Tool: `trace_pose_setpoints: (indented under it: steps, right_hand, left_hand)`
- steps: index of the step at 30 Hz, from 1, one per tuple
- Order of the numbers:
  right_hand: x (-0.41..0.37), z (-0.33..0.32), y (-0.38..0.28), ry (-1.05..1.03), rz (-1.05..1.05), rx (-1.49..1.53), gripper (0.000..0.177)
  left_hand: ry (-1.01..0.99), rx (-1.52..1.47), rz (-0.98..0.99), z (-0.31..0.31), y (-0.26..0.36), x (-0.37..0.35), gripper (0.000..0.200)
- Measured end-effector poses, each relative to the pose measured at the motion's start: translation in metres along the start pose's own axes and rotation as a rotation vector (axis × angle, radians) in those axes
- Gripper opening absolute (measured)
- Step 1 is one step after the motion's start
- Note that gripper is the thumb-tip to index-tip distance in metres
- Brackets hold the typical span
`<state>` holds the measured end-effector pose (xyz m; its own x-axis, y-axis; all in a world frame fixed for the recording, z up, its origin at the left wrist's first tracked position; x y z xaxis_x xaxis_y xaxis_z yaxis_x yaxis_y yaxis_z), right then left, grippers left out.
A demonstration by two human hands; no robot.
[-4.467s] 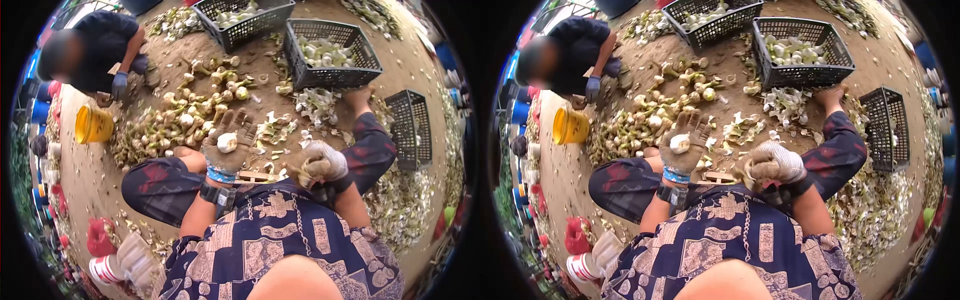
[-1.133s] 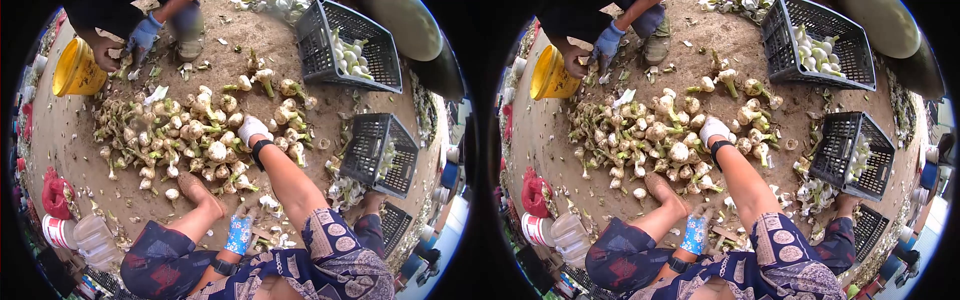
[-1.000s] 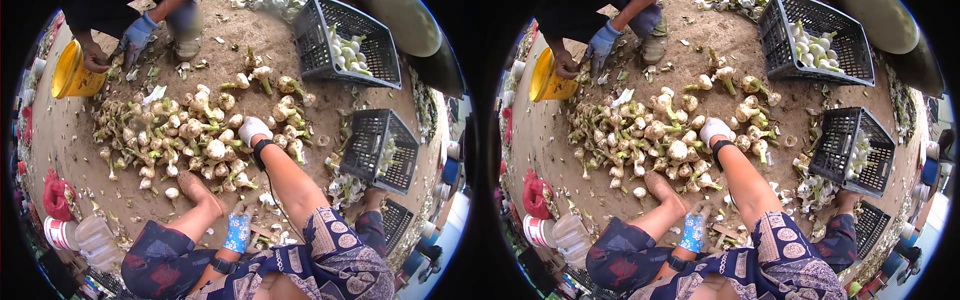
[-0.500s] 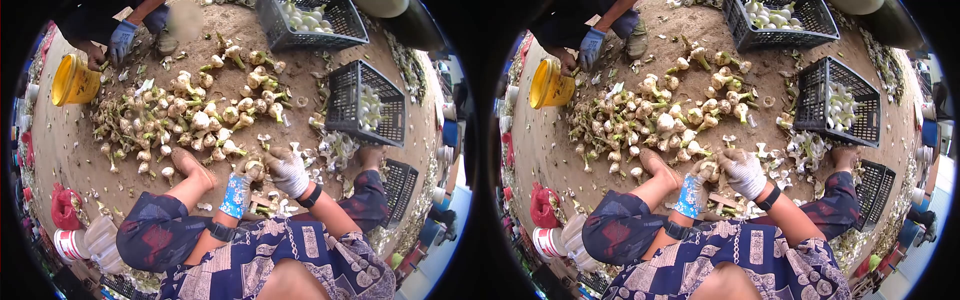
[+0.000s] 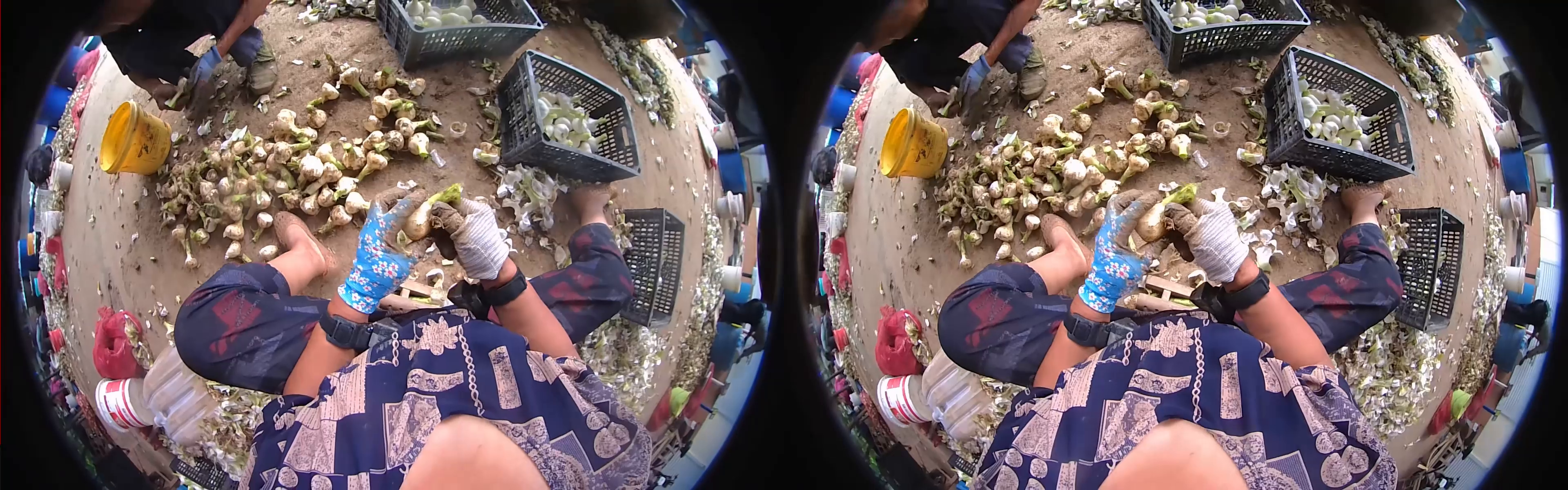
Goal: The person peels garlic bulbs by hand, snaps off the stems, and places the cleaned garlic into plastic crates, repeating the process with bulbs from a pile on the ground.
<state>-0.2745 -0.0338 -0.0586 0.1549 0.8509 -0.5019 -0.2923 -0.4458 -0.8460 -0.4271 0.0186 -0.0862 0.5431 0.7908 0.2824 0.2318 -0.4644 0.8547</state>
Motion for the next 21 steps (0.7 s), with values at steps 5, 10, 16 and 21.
trace_pose_setpoints:
  steps: [5, 10, 16, 21]
  right_hand:
    - [-0.024, -0.002, 0.002, 0.076, -0.169, -0.132, 0.024]
    - [-0.044, -0.008, -0.004, -0.06, -0.17, 0.12, 0.018]
    - [-0.04, -0.004, -0.004, 0.116, -0.358, -0.13, 0.019]
    - [-0.02, -0.016, 0.01, -0.15, -0.605, -0.097, 0.016]
  left_hand:
    - [-0.017, -0.012, 0.069, 0.002, 0.014, -0.01, 0.06]
    - [-0.145, -0.96, -0.537, 0.002, 0.024, -0.016, 0.062]
    - [0.111, -0.799, -0.462, 0.027, 0.022, -0.024, 0.056]
    - [-0.138, -1.706, -0.692, 0.025, 0.002, -0.03, 0.053]
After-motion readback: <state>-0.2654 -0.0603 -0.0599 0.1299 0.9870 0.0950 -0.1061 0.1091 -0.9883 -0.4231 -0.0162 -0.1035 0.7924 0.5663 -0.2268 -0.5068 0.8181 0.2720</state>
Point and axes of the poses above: each hand's wrist, its own x-axis towards the middle knuckle, its own z-axis out of the palm, y = z × x, the point moved 1 cm from there along x, towards the middle knuckle, and after that the axes turned 9 degrees about x, right-handed, at the moved point
